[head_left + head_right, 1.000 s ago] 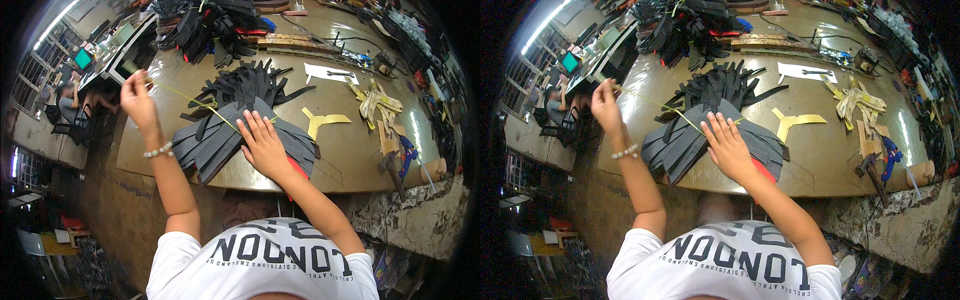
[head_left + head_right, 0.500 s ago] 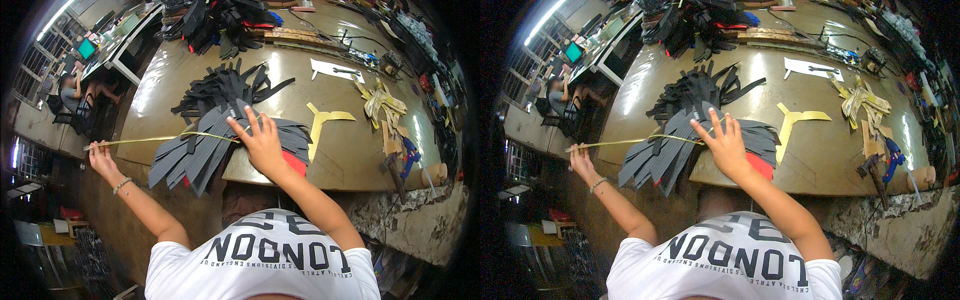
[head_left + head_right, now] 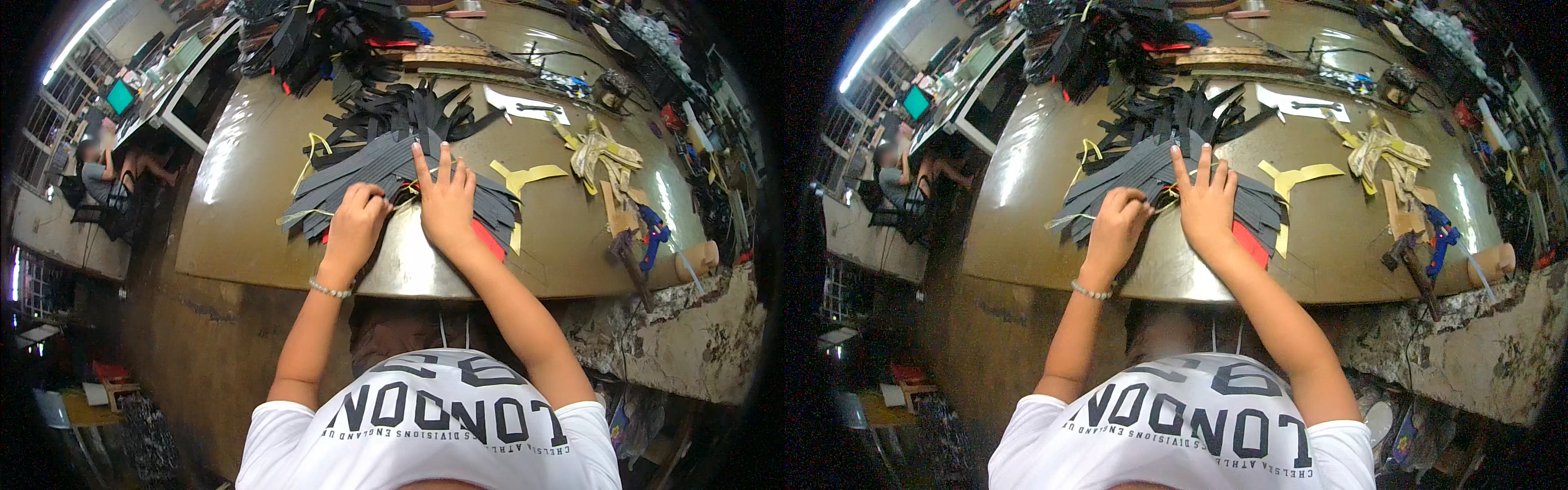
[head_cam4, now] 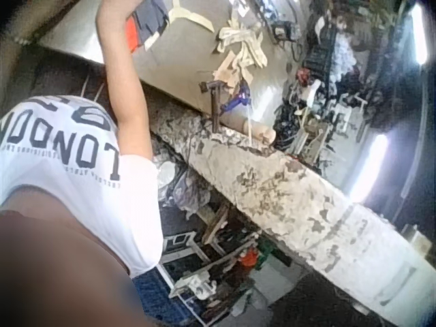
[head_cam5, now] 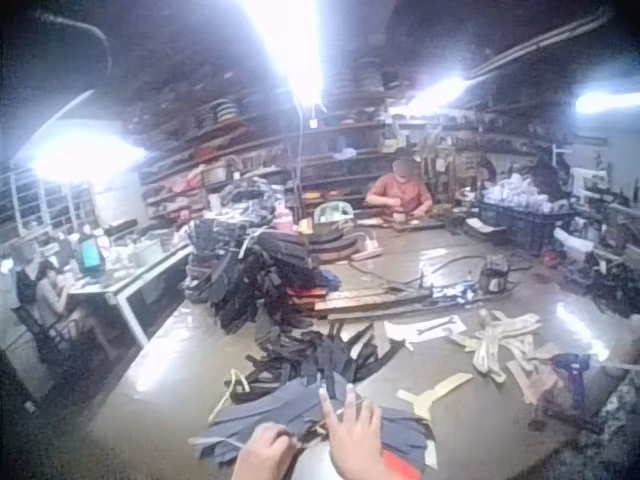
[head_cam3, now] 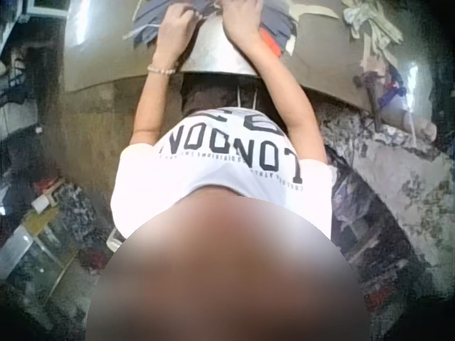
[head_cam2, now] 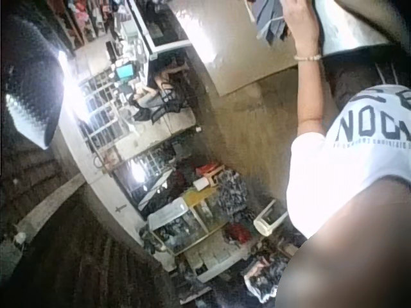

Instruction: The person assembles small fabric pieces by hand, using a template and rubber bands to align and bundle them. They repeatedly place fabric strips onto a template, secure them with rubber bands, and organize the assembled pieces on the table.

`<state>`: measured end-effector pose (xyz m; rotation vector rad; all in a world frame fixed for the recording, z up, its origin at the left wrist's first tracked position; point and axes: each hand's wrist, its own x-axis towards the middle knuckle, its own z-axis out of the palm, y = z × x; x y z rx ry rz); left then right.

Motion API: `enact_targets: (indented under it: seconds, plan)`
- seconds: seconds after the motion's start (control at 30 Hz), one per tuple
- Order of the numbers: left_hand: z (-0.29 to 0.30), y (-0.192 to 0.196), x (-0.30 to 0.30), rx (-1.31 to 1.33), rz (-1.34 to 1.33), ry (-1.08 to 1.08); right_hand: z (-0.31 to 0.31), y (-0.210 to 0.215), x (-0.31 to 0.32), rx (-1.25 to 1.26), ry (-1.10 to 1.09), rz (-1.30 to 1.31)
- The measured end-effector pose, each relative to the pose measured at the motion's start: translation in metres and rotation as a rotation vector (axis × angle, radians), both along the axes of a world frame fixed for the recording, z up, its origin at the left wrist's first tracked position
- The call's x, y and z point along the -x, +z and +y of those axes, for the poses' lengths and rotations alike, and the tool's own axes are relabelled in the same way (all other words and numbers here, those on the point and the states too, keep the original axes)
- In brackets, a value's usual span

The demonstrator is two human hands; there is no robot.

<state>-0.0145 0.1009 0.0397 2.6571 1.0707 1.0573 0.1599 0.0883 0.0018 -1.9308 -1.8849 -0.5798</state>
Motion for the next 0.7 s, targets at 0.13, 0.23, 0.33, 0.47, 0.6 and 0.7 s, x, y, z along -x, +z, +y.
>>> enact_targets:
  seconds: [0.13, 0.23, 0.33, 0.47, 0.6, 0.7]
  plan:
    - [-0.011, -0.008, -0.008, 0.09, -0.067, -0.001, -0.001, 0.001, -0.003, 0.029, 0.001, 0.055]
    - [-0.01, -0.009, -0.03, 0.172, -0.185, 0.1, -0.005, 0.003, -0.004, 0.008, 0.076, 0.161]
    - [0.001, -0.008, -0.045, 0.108, -0.107, 0.162, -0.008, 0.005, -0.007, -0.031, 0.147, 0.23]
    - [-0.003, -0.004, -0.046, 0.088, -0.037, 0.095, -0.009, 0.009, -0.007, -0.019, 0.204, 0.342]
    - [-0.024, 0.017, -0.023, 0.397, -0.226, 0.017, -0.013, 0.014, -0.008, -0.026, 0.263, 0.324]
    - [-0.045, 0.043, -0.002, 0.523, -0.594, 0.096, -0.021, 0.023, -0.009, -0.191, 0.46, 0.307]
